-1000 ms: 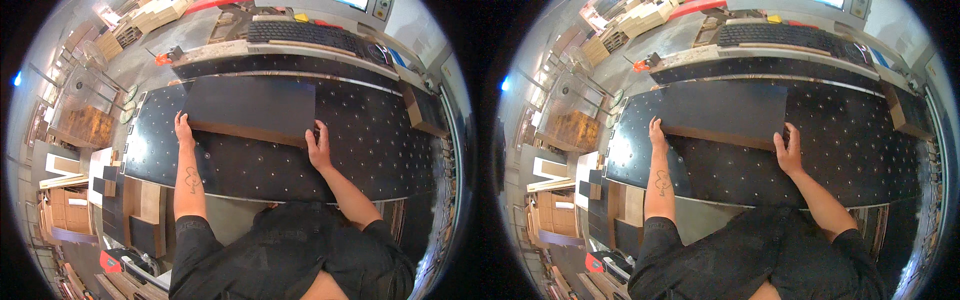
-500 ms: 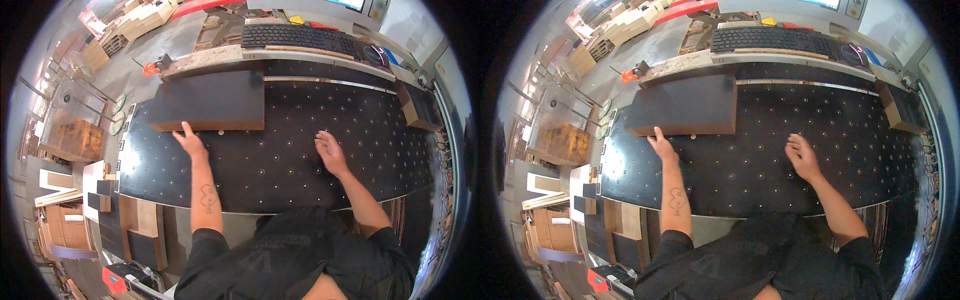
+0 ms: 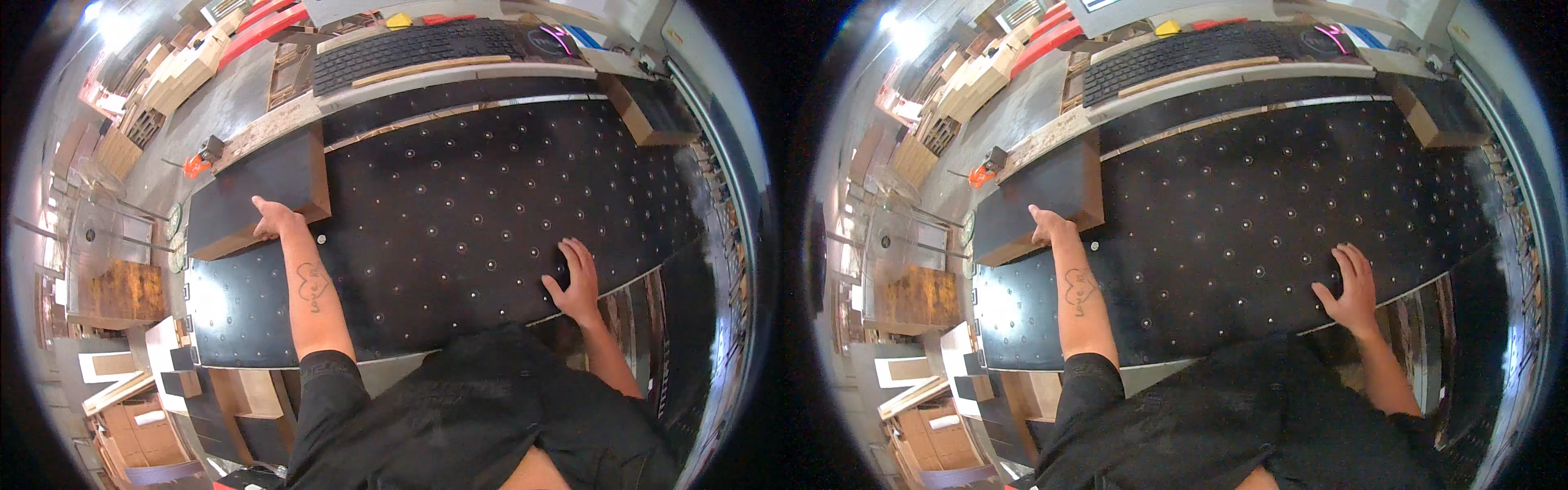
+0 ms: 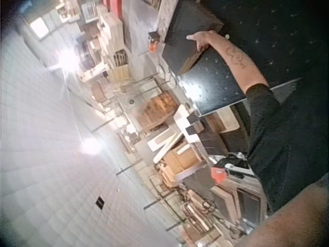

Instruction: The person repeatedly picks up dark rectangular panels from a CNC machine table and stacks them on a nearby surface. The person also uses a small orange tool to clear debris from the machine bed between handling cycles.

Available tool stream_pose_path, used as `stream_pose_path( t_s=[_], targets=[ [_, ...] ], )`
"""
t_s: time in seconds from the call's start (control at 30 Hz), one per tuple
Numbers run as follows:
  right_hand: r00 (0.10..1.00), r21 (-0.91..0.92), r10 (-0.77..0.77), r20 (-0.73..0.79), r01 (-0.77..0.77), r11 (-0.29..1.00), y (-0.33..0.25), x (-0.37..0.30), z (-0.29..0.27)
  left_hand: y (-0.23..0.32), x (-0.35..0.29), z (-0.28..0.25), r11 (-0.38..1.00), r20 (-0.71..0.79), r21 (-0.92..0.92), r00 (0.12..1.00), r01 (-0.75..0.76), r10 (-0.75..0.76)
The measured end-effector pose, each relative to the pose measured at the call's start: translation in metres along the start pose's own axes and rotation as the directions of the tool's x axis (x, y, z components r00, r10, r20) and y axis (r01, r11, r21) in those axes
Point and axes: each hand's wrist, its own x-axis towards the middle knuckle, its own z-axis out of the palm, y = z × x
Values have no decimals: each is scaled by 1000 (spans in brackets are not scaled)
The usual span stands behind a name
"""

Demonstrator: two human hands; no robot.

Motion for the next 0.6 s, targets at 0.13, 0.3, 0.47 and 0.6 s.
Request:
stream_pose_path(
  t_s=[0.13,0.3,0.47,0.6],
  targets=[
    [999,-23,-44,-9,44,999,-6,8,-3,-2,13,-4,998,45,-42,998,42,-40],
    [1000,28,-30,-9,30,999,0,7,-9,-1,15,-34,941,612,-333,774,64,163],
    [994,519,89,-67,-41,854,49,26,-17,-22,-69,-57,975,469,-140,856,-173,219],
    [932,741,357,-59,-198,641,144,62,-43,-78,-188,-55,943,672,-111,676,-313,303]
  ],
)
